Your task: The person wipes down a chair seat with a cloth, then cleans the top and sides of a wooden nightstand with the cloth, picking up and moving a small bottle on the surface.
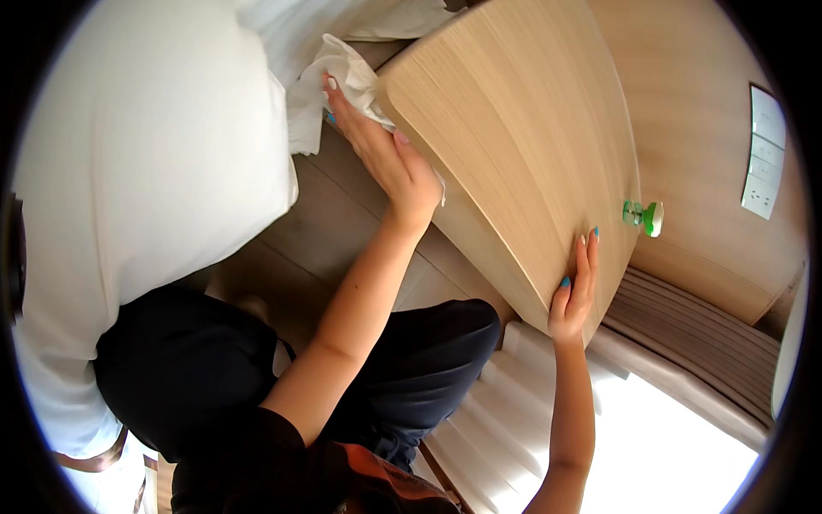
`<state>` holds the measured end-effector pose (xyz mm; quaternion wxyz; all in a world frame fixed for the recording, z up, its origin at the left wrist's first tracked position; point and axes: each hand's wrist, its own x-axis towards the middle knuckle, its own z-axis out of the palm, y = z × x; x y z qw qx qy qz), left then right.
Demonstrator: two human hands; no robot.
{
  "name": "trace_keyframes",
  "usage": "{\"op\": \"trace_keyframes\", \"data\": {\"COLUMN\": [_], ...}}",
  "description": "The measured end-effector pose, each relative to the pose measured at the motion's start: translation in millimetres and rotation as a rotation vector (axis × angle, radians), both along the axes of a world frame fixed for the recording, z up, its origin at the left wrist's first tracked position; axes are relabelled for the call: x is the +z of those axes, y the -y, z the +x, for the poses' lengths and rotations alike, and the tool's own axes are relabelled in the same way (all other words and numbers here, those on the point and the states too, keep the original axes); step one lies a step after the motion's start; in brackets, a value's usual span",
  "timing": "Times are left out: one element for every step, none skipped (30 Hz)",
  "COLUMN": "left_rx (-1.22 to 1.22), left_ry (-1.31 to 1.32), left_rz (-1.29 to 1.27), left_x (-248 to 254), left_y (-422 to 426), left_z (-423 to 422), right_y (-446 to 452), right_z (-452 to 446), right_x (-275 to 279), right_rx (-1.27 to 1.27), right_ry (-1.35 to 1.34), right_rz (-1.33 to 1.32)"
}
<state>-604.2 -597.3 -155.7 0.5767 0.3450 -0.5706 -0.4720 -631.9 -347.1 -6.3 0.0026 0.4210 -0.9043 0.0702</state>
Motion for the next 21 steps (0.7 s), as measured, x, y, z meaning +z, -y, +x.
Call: {"op": "trace_keyframes", "data": {"left_rx": [0.018,0.038,0.012,-0.012,-0.034,-0.051,-0.067,-0.084,-0.092,-0.102,-0.111,-0.133,-0.154,-0.175,-0.222,-0.269,-0.316,-0.304,-0.305,-0.304,-0.302], "left_ry": [-0.020,-0.041,-0.050,-0.060,-0.069,-0.062,-0.054,-0.045,-0.036,-0.026,-0.016,0.024,0.066,0.108,0.113,0.119,0.123,0.094,0.078,0.064,0.051], "left_rz": [0.007,0.012,0.028,0.043,0.057,0.035,0.014,-0.008,-0.039,-0.070,-0.103,-0.195,-0.288,-0.382,-0.457,-0.532,-0.607,-0.615,-0.623,-0.630,-0.637], "left_x": [-1.0,-1.5,-1.5,-1.4,-1.8,-5.1,-11.0,-17.4,-24.0,-31.6,-39.6,-47.6,-55.0,-59.8,-66.1,-69.9,-75.1,-80.3,-83.7,-86.5,-89.0], "left_y": [-6.4,-13.4,-25.0,-41.9,-59.2,-76.4,-95.9,-116.4,-138.4,-161.2,-182.5,-203.6,-223.5,-234.5,-243.3,-249.5,-257.1,-263.4,-264.4,-264.5,-265.0], "left_z": [-2.2,-4.0,-3.7,-1.6,0.1,1.0,1.4,0.8,-1.2,-3.2,-3.4,-1.2,2.2,5.4,7.6,10.1,11.3,10.4,9.3,7.9,6.1], "right_y": [0.8,3.4,4.3,5.0,5.7,6.1,5.9,5.3,4.6,4.7,3.8,2.9,2.5,3.0,3.9,3.7,2.9,2.6,2.9,5.8,11.3], "right_z": [0.2,1.2,1.9,2.2,2.0,2.4,2.4,1.6,0.9,1.2,1.4,1.0,0.5,0.9,2.4,3.0,2.6,1.4,0.1,-1.2,-3.2], "right_x": [-0.8,-1.8,-2.4,-2.5,-1.9,-1.9,-2.2,-2.5,-2.4,-2.4,-2.3,-2.4,-2.3,-2.4,-2.1,-1.5,-0.6,-0.1,-0.4,1.2,4.0], "right_rx": [-0.006,0.000,0.010,0.023,0.038,0.051,0.061,0.071,0.081,0.075,0.076,0.078,0.082,0.085,0.089,0.093,0.110,0.128,0.147,0.208,0.270], "right_ry": [0.012,-0.012,-0.012,-0.012,-0.011,-0.031,-0.036,-0.040,-0.044,-0.045,-0.056,-0.067,-0.077,-0.088,-0.098,-0.109,-0.117,-0.126,-0.136,-0.161,-0.186], "right_rz": [-0.007,-0.023,-0.022,-0.022,-0.023,-0.012,-0.007,-0.001,0.004,0.006,0.013,0.018,0.022,0.023,0.024,0.026,0.032,0.037,0.040,0.057,0.075]}}
